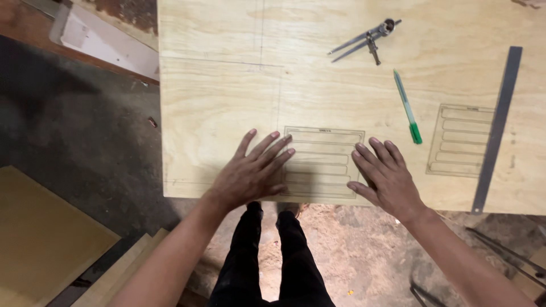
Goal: The person marks a large plywood sheet using a green pen, a metal ruler, and a compass. They trace outlines from paper templates and draw straight lines and arcs to prepare the wood for cutting.
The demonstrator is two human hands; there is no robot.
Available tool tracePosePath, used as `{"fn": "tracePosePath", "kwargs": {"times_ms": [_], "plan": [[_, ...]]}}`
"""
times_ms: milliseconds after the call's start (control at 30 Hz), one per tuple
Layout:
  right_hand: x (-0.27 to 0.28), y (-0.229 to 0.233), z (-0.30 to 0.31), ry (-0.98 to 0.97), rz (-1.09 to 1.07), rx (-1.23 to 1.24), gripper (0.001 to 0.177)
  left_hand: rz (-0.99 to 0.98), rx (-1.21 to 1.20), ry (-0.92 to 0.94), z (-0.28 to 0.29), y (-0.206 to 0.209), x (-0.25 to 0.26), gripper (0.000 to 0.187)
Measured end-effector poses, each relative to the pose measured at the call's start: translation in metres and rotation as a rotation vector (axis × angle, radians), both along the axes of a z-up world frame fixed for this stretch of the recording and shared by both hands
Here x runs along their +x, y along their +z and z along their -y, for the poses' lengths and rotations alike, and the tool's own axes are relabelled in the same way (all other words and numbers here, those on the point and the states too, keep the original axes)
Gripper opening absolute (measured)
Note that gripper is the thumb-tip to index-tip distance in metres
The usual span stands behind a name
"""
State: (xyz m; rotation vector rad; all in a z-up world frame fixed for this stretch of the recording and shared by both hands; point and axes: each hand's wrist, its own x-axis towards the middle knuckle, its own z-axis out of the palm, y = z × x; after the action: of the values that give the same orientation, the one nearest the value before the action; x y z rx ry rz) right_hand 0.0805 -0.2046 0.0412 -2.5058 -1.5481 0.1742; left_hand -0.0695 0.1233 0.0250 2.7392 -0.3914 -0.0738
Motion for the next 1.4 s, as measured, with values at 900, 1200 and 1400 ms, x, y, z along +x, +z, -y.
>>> {"fn": "tracePosePath", "kwargs": {"times_ms": [900,1200,1400], "plan": [[0.003,-0.012,0.009,0.027,-0.010,0.011,0.073,0.006,0.040,-0.008,0.001,-0.005,-0.004,0.086],[0.001,-0.012,0.009,0.020,-0.024,0.016,0.073,0.006,0.018,0.004,-0.001,0.002,-0.003,0.083],[0.002,-0.014,0.010,0.019,-0.029,0.030,0.074,0.000,0.042,0.007,0.001,-0.003,-0.003,0.084]]}}
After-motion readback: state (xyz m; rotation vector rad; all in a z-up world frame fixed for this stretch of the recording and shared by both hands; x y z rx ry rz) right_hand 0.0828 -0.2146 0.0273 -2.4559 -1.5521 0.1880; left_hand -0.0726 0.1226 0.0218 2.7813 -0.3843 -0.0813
